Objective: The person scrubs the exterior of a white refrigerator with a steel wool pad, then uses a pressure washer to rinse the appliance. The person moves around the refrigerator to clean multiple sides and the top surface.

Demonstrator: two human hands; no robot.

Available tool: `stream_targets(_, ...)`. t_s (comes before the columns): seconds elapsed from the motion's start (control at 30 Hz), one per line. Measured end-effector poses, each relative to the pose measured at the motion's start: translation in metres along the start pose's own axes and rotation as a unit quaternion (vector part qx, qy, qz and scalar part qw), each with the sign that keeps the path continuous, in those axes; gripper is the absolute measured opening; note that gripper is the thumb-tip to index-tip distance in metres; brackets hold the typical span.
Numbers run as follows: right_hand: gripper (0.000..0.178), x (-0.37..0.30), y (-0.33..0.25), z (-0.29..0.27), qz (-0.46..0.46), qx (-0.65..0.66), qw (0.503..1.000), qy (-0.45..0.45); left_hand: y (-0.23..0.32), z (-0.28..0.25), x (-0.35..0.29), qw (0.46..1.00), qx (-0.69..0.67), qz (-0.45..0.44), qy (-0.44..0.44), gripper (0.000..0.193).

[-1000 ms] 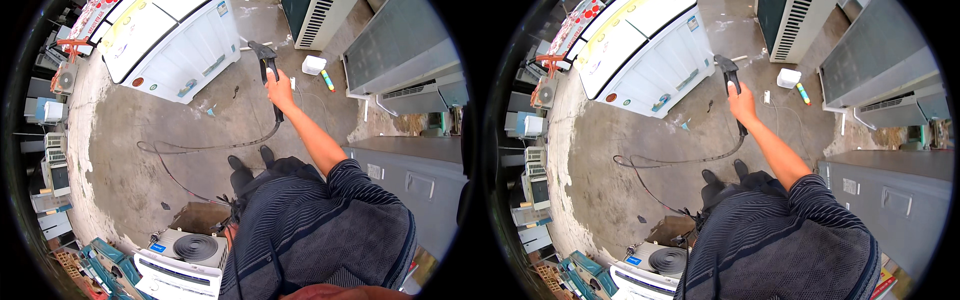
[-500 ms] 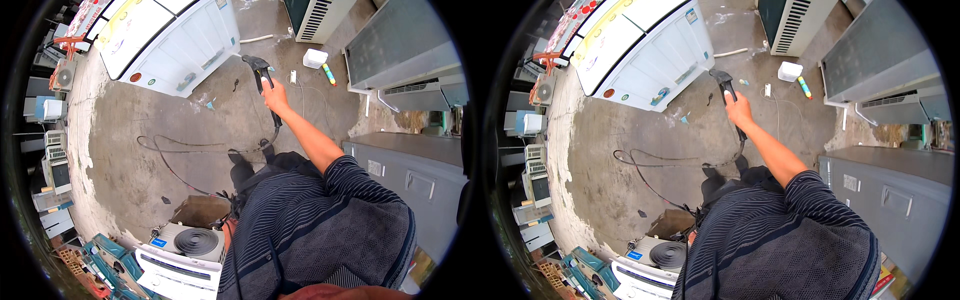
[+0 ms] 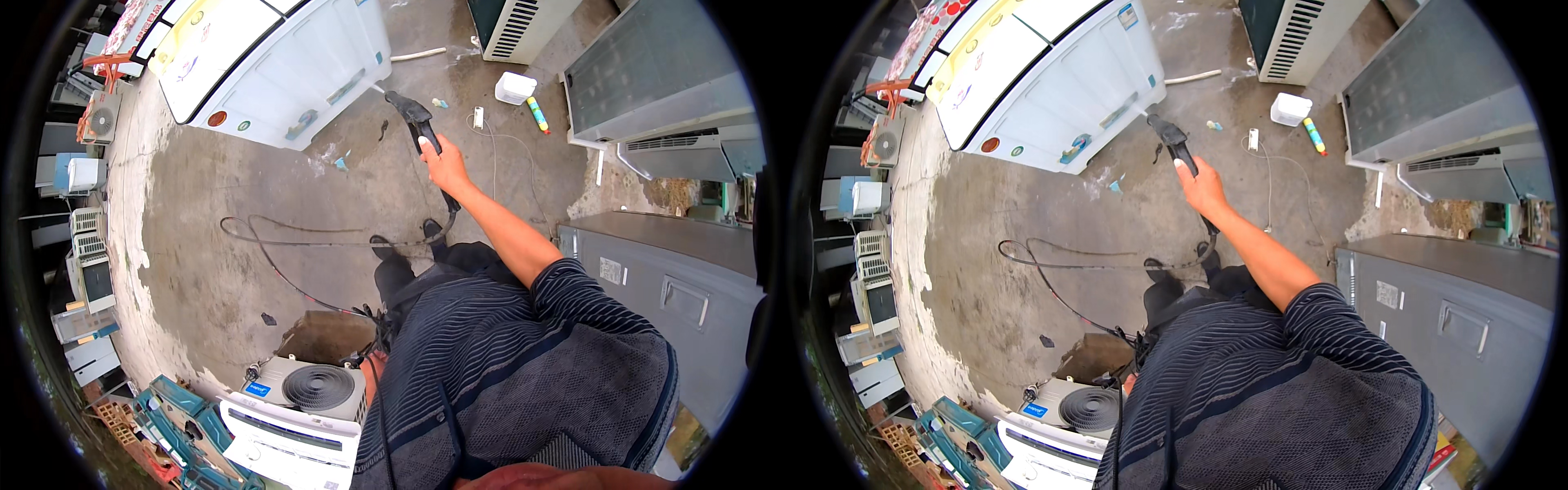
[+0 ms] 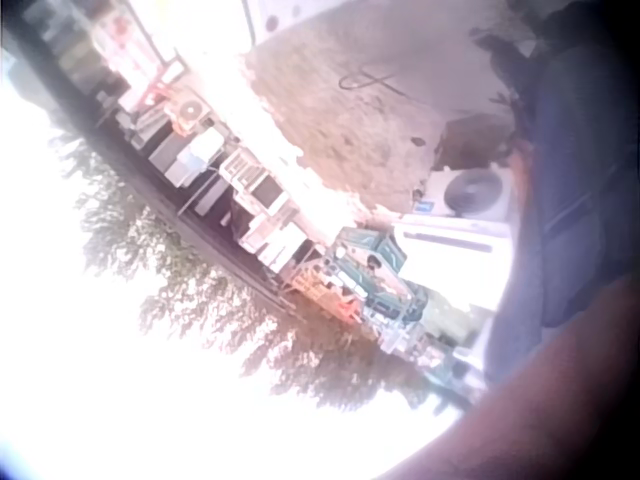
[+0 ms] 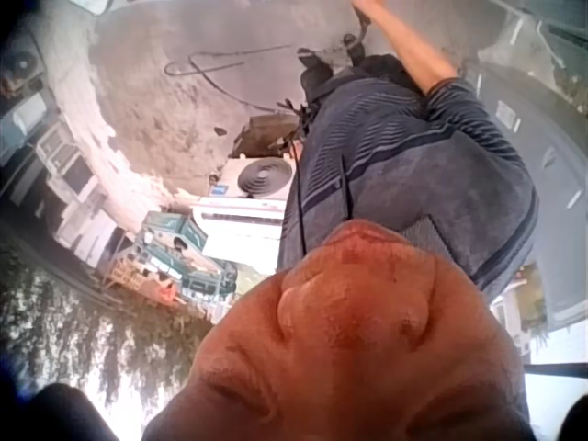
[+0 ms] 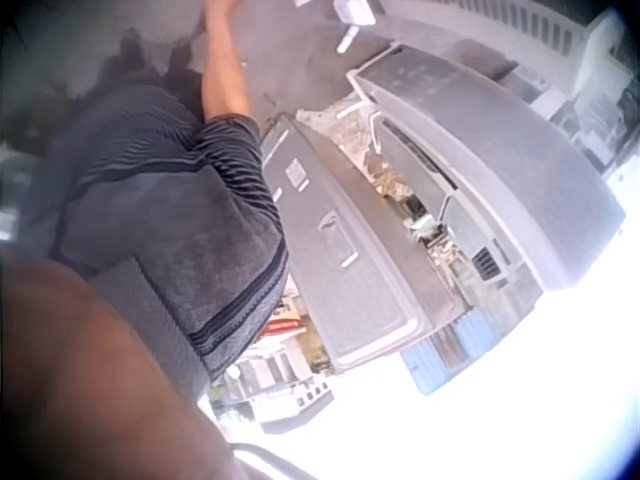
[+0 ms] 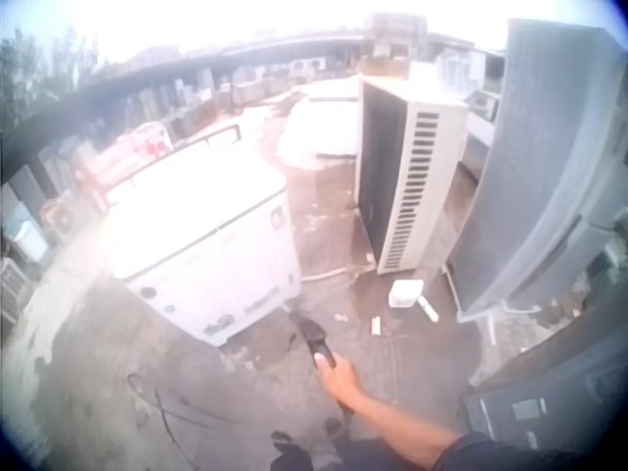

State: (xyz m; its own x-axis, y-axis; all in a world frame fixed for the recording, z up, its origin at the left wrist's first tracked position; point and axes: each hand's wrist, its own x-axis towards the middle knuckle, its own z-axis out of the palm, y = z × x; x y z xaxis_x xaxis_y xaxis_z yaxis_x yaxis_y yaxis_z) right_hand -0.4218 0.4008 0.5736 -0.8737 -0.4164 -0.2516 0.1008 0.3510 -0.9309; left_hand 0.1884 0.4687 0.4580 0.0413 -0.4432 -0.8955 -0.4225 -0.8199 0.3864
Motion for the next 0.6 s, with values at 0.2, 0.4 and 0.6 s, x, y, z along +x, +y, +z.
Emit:
stream_targets(0.2,0.048,-0.002,-0.002,0.003,-0.006,-0.016,1.0,-0.006,-0.001,0.003,-0.002,1.0,-0.01,-0.006,0.0,0.019)
stream_targets(0.4,0.054,-0.003,0.001,0.007,0.004,0.034,0.999,-0.016,-0.004,0.006,-0.005,1.0,-0.02,-0.012,0.002,0.018)
stream_targets(0.6,0.057,-0.002,0.015,0.011,-0.005,0.041,0.999,0.009,-0.005,0.006,-0.007,1.0,-0.024,-0.018,0.003,0.017)
